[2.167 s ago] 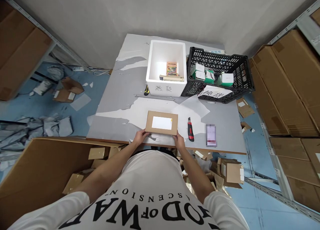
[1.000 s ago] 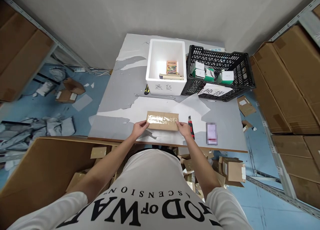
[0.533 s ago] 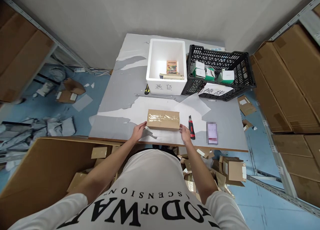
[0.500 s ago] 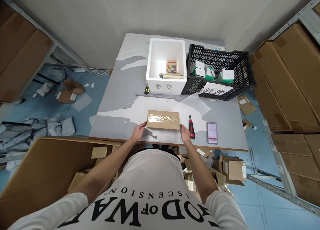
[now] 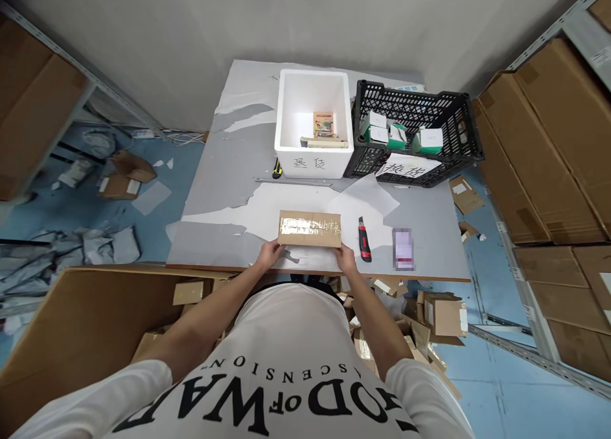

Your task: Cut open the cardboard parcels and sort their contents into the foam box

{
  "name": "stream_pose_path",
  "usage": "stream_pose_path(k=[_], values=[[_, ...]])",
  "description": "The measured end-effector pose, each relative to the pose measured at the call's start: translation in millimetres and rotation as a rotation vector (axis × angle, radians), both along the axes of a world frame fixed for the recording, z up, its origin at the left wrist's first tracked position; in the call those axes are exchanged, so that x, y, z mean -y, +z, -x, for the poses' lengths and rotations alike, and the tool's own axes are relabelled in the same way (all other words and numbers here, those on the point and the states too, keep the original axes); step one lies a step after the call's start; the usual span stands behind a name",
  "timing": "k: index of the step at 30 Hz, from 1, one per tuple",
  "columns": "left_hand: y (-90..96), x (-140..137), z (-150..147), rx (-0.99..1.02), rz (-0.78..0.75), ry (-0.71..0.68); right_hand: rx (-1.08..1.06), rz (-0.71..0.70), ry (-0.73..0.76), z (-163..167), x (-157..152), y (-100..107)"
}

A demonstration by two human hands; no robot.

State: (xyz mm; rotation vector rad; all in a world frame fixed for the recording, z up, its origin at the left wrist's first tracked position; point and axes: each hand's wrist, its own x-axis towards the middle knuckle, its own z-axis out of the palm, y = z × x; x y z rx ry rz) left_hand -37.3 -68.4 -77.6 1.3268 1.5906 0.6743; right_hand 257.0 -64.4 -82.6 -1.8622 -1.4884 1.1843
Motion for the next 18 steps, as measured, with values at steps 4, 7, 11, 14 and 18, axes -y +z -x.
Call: stream_pose_path(k=[4,7,11,14,18], values=[[14.8,1.0,6.0,-0.057,-0.024,-0.036,0.036,-0.017,0.056,-6.5,-0.9,17.0],[27.5,-0.4,8.9,-0.152,-0.064,-0.038,0.106,-0.028,0.097,-10.6,-4.5,31.1],[36.4,-11.4,6.5,-0.237,-0.054,0.039,0.258,-0.062,0.142,-10.4,-14.6,45.2],[36.9,-24.5,3.3,-0.260,-0.030,0.072,0.290,-0.064,0.125,-8.2,-24.0,49.5],[33.7,-38.6,1.6,-0.253,0.013,0.098,0.316,-0.025,0.083,-6.3,-37.2,48.1]])
